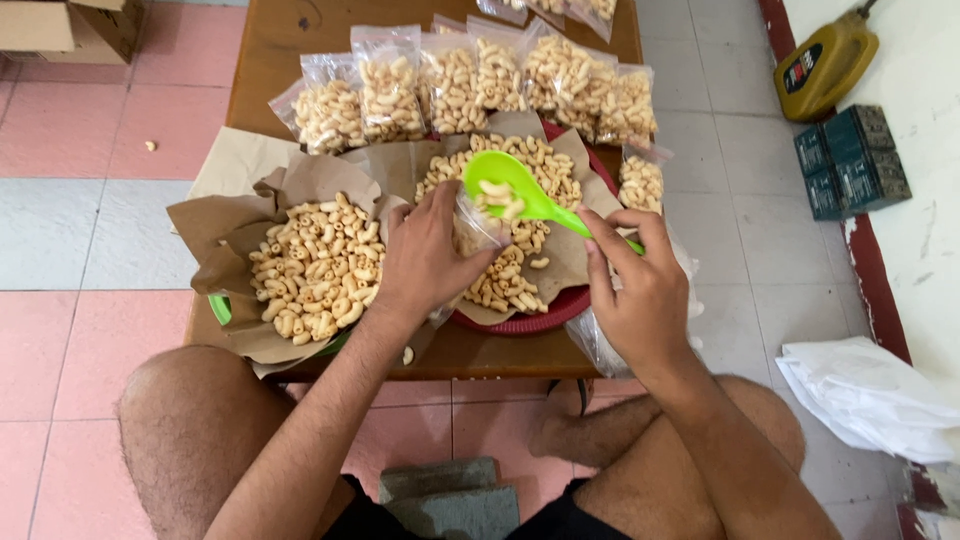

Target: The person scoops cashews from a red tray into small clear plastic bags using a green plastic scoop, then seals each bag and places it on the table. The process is repeated for multiple bags.

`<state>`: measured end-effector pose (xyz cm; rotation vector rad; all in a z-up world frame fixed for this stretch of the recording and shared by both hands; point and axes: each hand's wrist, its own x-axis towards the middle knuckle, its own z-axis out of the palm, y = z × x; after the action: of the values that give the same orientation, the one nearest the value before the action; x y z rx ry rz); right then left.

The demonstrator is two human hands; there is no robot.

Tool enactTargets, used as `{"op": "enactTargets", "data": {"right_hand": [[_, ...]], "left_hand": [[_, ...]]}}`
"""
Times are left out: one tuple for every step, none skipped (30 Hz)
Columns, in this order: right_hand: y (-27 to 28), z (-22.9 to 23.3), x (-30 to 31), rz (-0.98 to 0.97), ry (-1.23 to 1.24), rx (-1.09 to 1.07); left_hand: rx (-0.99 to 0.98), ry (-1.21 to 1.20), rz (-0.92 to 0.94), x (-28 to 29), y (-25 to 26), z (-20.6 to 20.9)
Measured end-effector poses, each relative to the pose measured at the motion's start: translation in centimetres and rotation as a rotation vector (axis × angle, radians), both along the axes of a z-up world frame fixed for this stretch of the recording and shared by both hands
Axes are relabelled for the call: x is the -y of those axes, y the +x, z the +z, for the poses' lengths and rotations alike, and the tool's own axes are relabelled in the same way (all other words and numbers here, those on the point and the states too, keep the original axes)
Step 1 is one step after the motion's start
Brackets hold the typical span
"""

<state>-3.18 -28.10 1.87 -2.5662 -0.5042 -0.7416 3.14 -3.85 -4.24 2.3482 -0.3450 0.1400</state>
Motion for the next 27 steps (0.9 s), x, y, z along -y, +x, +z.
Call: {"op": "enactTargets", "data": {"right_hand": [[0.0,-0.4,0.2,-0.005,-0.001,-0.004],[0.0,-0.7,0.4,-0.013,-0.04,0.061],[0.4,-0.9,0.6,-0.017,-0.079,0.137],[0.9,-1.4,1.5,-0.018,-0.08,0.142],[1.4,-2.1,2.3,-0.013,-0.054,0.159],[1.8,-2.8,3.0,-0.009,-0.029,0.176],[2.0,-2.4,3.3,-0.006,-0.026,0.174],[2.2,-2.2,3.5,-0.034,-0.02,0.16],[2.4,-1.8,3.9,-0.064,-0.016,0.147],[2.5,-1.2,4.1,-0.065,-0.016,0.145],[2.4,-0.6,4.3,-0.082,-0.006,0.074],[2.4,0.0,4.6,-0.099,0.004,0.003],[2.8,-0.8,5.6,-0.106,0.002,0.001],[3.1,-1.5,6.7,-0.104,-0.03,-0.131],[3.6,-2.2,7.7,-0.1,-0.061,-0.26],[3.3,-1.1,7.1,-0.106,-0.061,-0.26],[3.0,-0.1,6.4,-0.049,-0.09,-0.378],[2.8,0.8,5.7,0.01,-0.119,-0.496],[2.4,1.2,5.2,0.002,-0.117,-0.5],[2.1,1.7,4.8,0.022,-0.13,-0.604],[1.7,2.1,4.3,0.045,-0.142,-0.71],[1.5,2.5,4.2,0.04,-0.14,-0.716],[1.4,2.9,4.1,0.057,-0.155,-0.756],[1.4,3.4,4.0,0.073,-0.17,-0.795],[1.6,3.1,4.6,0.072,-0.17,-0.795],[1.8,2.8,5.2,0.071,-0.208,-0.817],[2.0,2.5,5.8,0.069,-0.244,-0.839]], "left_hand": [[-0.004,-0.001,-0.005,-0.1,0.0,0.0],[-0.026,-0.033,-0.008,-0.2,0.0,-0.1],[-0.039,-0.065,-0.007,-0.4,0.4,0.1],[-0.033,-0.066,-0.009,-0.3,0.6,-0.1],[-0.021,-0.115,-0.014,-0.4,0.7,-0.4],[-0.009,-0.164,-0.02,-0.5,0.7,-0.8],[-0.011,-0.162,-0.017,-0.7,0.5,0.1],[0.025,-0.2,-0.049,-0.9,0.3,1.0],[0.061,-0.24,-0.085,-0.9,0.1,1.9],[0.06,-0.24,-0.085,-1.0,0.5,1.4],[0.139,-0.431,-0.121,-0.9,0.7,0.8],[0.218,-0.622,-0.156,-0.8,1.0,0.2],[0.213,-0.624,-0.162,-1.1,1.2,-0.4],[0.207,-0.724,-0.181,-1.4,1.5,-1.0],[0.202,-0.822,-0.2,-1.7,1.9,-1.5],[0.2,-0.824,-0.205,-2.0,1.6,-0.5],[0.206,-0.824,-0.2,-2.4,1.2,0.4],[0.212,-0.824,-0.194,-2.8,0.9,1.3],[0.205,-0.826,-0.199,-3.0,0.8,1.7],[0.213,-0.791,-0.206,-3.1,0.8,2.1],[0.22,-0.756,-0.21,-3.4,0.6,2.5],[0.212,-0.757,-0.212,-3.2,0.3,2.5],[0.209,-0.758,-0.218,-3.1,0.2,2.7],[0.206,-0.759,-0.223,-3.0,0.1,2.9],[0.205,-0.759,-0.224,-3.0,0.1,2.7],[0.2,-0.788,-0.229,-2.9,0.0,2.6],[0.193,-0.817,-0.235,-2.8,-0.1,2.4]]}}
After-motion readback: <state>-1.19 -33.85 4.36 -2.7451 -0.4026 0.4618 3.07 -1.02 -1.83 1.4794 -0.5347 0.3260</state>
